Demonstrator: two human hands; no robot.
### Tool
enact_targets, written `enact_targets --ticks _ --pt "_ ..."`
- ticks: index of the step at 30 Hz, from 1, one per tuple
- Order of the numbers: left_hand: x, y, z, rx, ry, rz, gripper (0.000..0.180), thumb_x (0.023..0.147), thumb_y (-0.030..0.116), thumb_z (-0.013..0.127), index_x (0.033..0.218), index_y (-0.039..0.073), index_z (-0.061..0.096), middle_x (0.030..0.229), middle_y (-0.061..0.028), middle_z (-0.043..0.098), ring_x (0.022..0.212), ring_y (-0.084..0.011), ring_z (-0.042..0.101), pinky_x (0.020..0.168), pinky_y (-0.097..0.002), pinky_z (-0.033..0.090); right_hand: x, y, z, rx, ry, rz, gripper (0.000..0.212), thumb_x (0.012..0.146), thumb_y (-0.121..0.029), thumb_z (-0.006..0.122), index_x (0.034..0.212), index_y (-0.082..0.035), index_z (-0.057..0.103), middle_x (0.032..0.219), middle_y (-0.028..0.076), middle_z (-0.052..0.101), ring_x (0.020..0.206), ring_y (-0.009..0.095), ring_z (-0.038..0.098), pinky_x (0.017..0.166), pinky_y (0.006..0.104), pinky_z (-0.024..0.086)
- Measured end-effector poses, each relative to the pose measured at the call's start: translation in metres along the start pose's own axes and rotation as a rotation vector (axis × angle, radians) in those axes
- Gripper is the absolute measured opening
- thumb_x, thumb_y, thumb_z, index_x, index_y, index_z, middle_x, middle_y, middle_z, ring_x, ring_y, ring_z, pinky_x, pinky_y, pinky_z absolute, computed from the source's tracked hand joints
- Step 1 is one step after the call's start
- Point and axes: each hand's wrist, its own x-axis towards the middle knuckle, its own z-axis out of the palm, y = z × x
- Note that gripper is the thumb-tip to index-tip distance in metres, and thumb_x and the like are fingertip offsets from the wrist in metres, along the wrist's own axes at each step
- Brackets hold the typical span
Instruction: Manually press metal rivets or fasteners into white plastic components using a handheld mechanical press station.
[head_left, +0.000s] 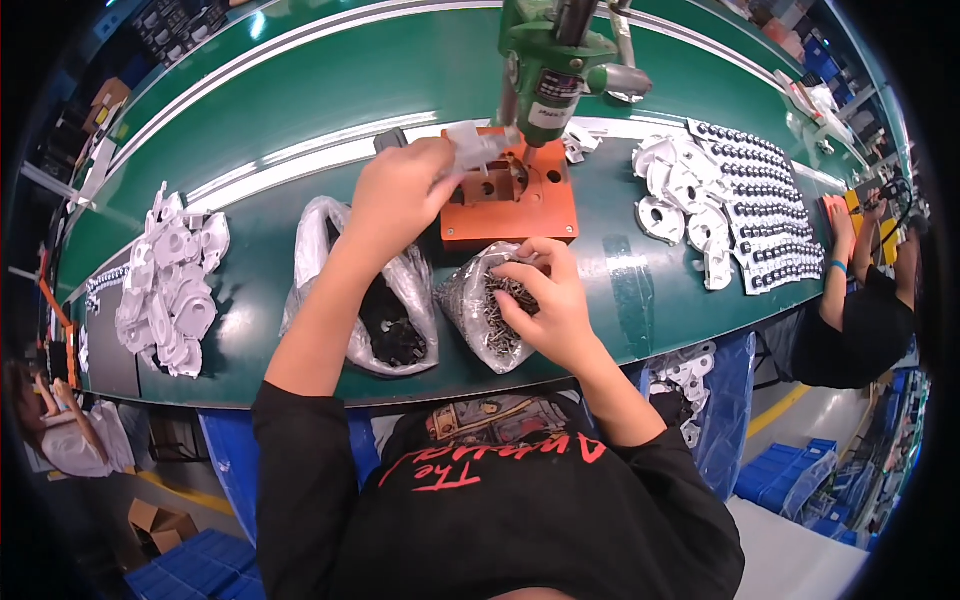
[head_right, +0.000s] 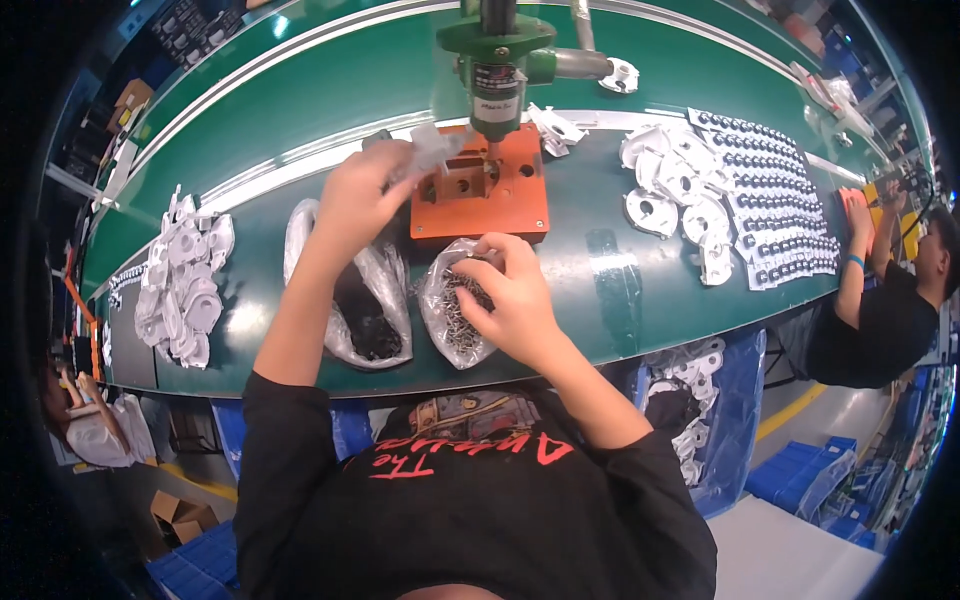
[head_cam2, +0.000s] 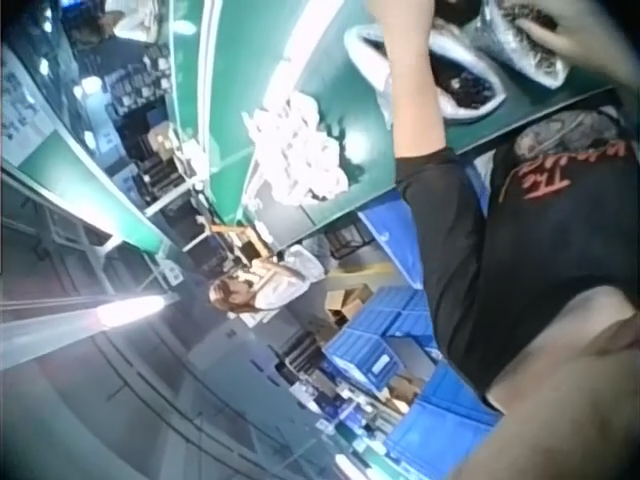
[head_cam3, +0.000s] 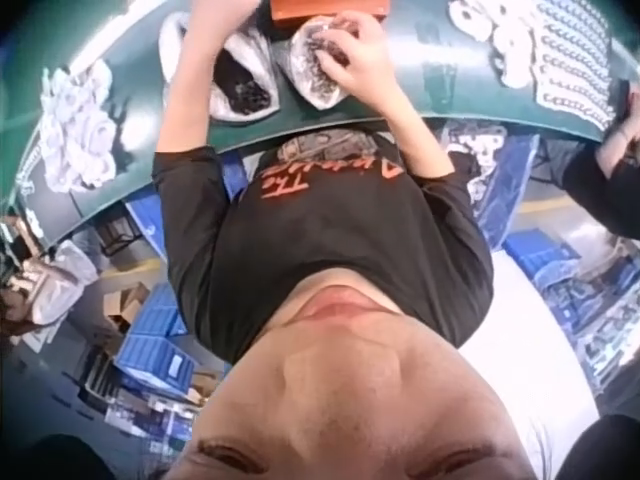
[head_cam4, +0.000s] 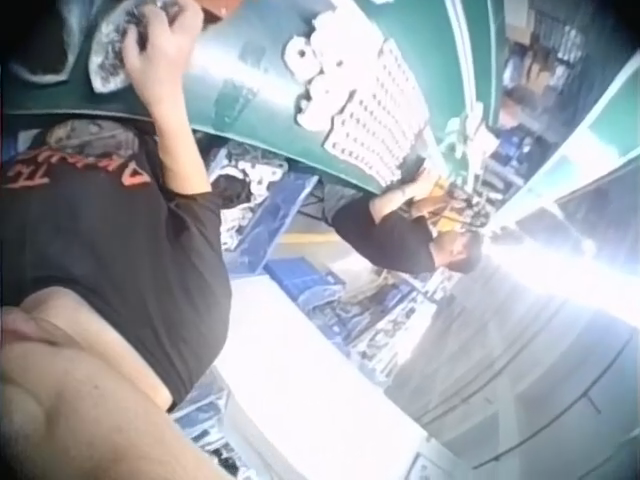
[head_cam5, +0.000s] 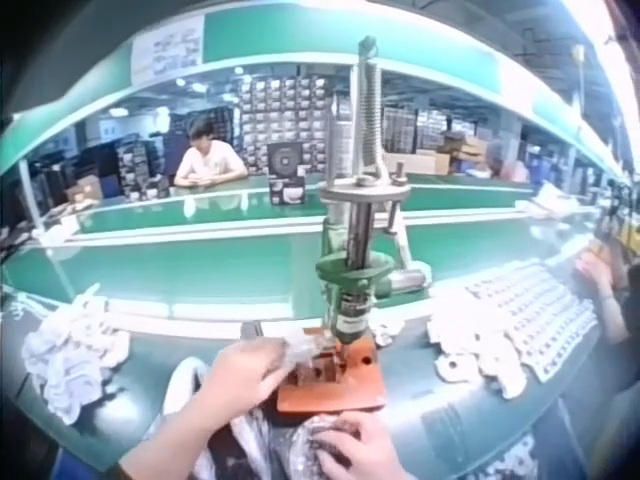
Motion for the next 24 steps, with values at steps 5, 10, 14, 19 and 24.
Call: enact_targets --ticks 5,10,14,19,24 --pt "-0.001 -0.025 0.028 0.272 -0.126 0.176 0.012 0.075 0.011 0.061 0.084 0.004 0.058 0.091 -0.0106 0.060 0.076 -0.0309 0.060 0.066 -0.0398 0.048 0.001 0.003 0.000 0.012 -0.001 -0.001 0.027 0.067 -0.003 0.071 0.093 -0.005 0.064 0.103 0.010 0.045 0.081 0.021 0.054 0.069 0.0310 0.047" --pt "-0.001 -0.021 0.036 0.283 -0.093 0.376 0.009 0.075 0.011 0.059 0.083 0.006 0.058 0.094 -0.0100 0.059 0.080 -0.0293 0.060 0.068 -0.0389 0.048 -0.001 0.005 0.001 0.007 0.001 0.017 0.027 0.066 -0.003 0.071 0.092 -0.005 0.064 0.103 0.009 0.045 0.081 0.021 0.054 0.069 0.0309 0.047" --pt "0.003 -0.019 0.047 0.244 -0.081 0.419 0.011 0.076 0.014 0.060 0.084 0.007 0.058 0.095 -0.0109 0.059 0.080 -0.0292 0.060 0.069 -0.0392 0.048 0.000 0.004 0.001 0.007 0.000 -0.002 0.027 0.066 -0.002 0.071 0.092 -0.005 0.064 0.103 0.010 0.045 0.081 0.021 0.054 0.070 0.0308 0.047" --pt "0.002 -0.024 0.048 0.200 -0.268 0.271 0.014 0.083 0.018 0.059 0.085 0.005 0.059 0.111 -0.0148 0.059 0.097 -0.0308 0.059 0.078 -0.0378 0.049 0.000 0.004 0.001 0.000 0.002 -0.008 0.028 0.066 -0.002 0.071 0.093 -0.006 0.064 0.104 0.009 0.045 0.081 0.020 0.054 0.070 0.0308 0.047" --pt "-0.002 -0.033 0.055 0.240 -0.191 0.343 0.016 0.083 0.020 0.059 0.090 0.005 0.061 0.119 -0.0163 0.056 0.107 -0.0316 0.055 0.087 -0.0403 0.046 0.002 -0.001 0.000 -0.039 -0.043 -0.018 0.028 0.065 -0.003 0.073 0.092 -0.006 0.065 0.106 0.009 0.047 0.073 0.018 0.049 0.065 0.0294 0.044"
